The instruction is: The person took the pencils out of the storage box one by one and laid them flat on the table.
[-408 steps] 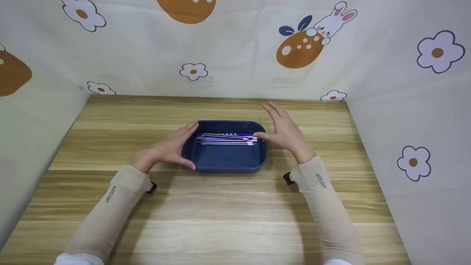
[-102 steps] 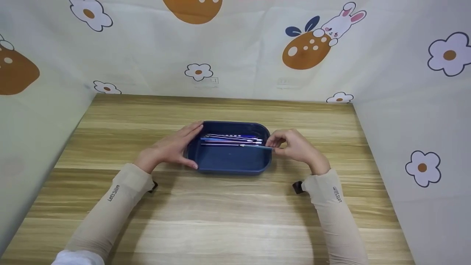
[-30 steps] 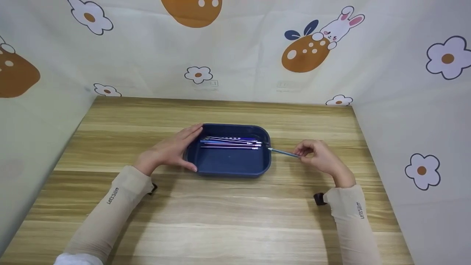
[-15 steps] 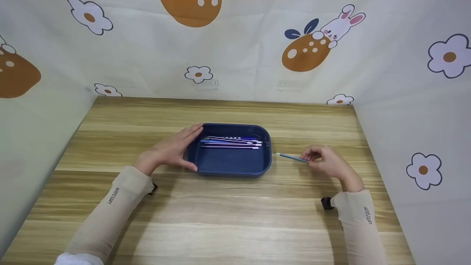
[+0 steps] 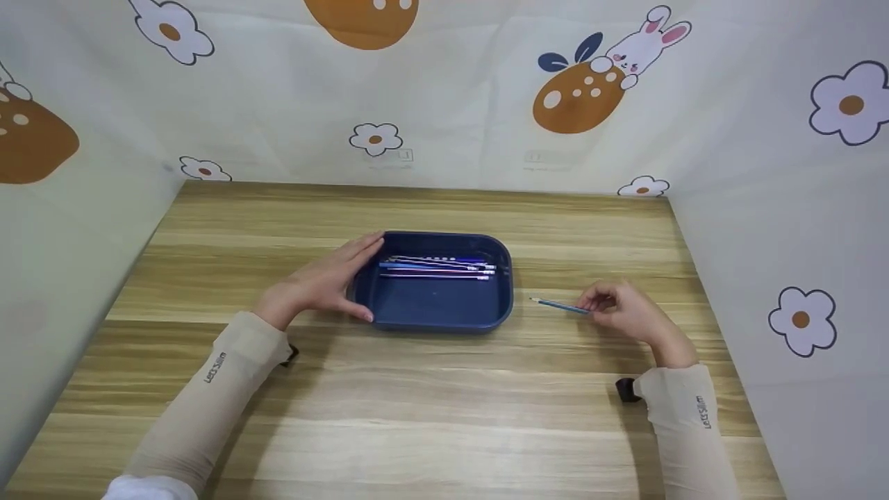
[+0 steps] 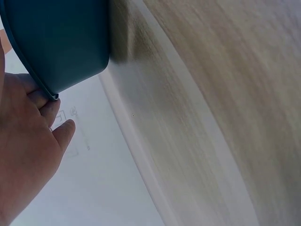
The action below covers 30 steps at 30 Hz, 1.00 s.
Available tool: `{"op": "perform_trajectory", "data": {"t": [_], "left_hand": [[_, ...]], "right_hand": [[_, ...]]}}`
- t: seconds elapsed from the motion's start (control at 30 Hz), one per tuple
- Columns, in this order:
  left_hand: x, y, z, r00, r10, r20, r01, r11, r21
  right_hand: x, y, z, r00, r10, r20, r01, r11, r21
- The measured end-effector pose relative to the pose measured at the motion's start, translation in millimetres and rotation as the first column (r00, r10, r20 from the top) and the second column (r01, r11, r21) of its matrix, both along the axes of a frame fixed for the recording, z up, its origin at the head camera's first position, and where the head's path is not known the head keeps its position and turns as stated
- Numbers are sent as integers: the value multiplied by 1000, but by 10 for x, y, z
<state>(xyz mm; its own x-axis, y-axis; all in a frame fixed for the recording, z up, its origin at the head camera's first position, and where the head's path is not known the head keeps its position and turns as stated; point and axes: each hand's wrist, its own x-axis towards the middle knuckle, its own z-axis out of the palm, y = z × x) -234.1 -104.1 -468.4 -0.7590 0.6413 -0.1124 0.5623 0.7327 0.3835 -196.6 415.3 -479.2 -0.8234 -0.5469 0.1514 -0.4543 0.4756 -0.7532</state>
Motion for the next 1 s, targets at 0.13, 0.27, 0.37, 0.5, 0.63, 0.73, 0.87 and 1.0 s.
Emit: {"op": "perform_trajectory", "data": {"t": [0.13,0.27,0.37,0.5,0.63,0.73,0.87,1.0], "left_hand": [[-4,1,2,1000,-14,-21,14,1000,5],[-3,1,6,1000,-18,-24,18,1000,7],[2,1,9,1000,-17,-16,18,1000,12],[11,4,20,1000,-7,-3,7,1000,15],[14,2,25,1000,-8,0,8,1000,23],[12,1,21,1000,-13,-8,13,1000,22],[7,1,17,1000,-14,-13,14,1000,11],[4,1,15,1000,-19,-20,19,1000,3]], "right_hand": [[10,16,-42,999,-27,25,26,999,40],[7,14,-91,999,-46,27,44,996,81],[5,-5,-116,999,-43,32,39,993,107],[2,-40,-130,999,-30,42,24,990,136],[6,-78,-116,999,2,50,-10,987,158],[12,-103,-90,998,22,53,-31,982,186],[22,-137,-57,999,21,39,-29,971,237],[31,-157,-51,1000,3,17,-7,962,272]]}}
